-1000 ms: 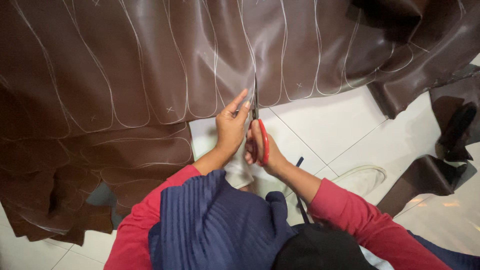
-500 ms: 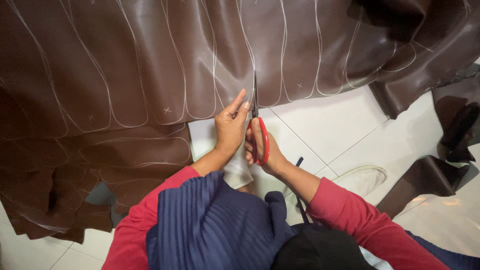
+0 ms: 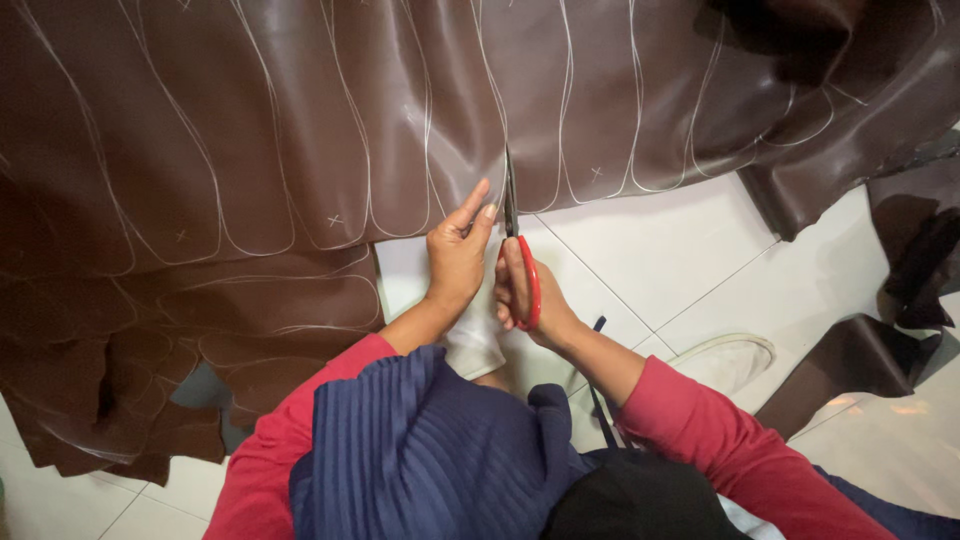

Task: The person uses red-handled scissors to cut a large sheet of brown leather along white chalk outlines. They repeatedly reposition the material and cut out multiple curved shapes, separating them from the main sheet.

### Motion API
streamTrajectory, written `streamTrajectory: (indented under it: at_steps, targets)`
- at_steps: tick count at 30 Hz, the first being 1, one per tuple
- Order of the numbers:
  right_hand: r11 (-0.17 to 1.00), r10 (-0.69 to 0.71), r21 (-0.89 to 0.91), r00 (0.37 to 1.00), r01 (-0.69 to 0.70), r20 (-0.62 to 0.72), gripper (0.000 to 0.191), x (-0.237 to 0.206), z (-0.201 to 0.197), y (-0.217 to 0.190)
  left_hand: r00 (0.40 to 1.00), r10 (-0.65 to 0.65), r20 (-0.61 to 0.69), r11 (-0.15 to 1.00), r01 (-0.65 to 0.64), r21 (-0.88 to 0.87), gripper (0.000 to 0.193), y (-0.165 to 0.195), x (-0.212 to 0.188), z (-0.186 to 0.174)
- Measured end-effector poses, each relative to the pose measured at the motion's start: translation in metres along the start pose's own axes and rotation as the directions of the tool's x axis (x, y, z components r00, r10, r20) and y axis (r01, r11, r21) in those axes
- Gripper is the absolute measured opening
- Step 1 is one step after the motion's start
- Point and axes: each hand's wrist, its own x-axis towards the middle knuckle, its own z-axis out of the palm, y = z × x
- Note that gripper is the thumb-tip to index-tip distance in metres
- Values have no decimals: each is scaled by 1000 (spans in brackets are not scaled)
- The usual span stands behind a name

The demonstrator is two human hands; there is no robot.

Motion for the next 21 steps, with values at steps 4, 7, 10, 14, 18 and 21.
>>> streamTrajectory:
  at_steps: [4, 7, 10, 14, 18, 21]
  targets:
    - [1000, -9, -21, 1000, 10, 26, 61, 8, -4, -12, 999, 35, 24, 997, -33, -67, 39, 3, -2, 1]
    - [1000, -2, 8, 998, 2, 59, 61, 17, -6, -20, 990, -135, 44, 984, 139, -107, 44, 4, -4, 1]
    - [999, -31, -8, 996, 32, 80, 61, 19, -7, -23, 998, -39, 41, 990, 44, -136, 42, 5, -4, 0]
    - [997, -73, 16, 994, 72, 76, 60, 14, -3, -25, 999, 25, 35, 995, -22, -96, 41, 8, -3, -3]
    - [998, -61, 9, 996, 60, 63, 56, 11, -2, -32, 999, -46, 24, 999, 46, -26, 42, 11, -2, -6]
    - [998, -53, -43, 997, 55, 58, 56, 11, -6, -37, 999, -32, 18, 998, 33, -55, 41, 13, 0, -8]
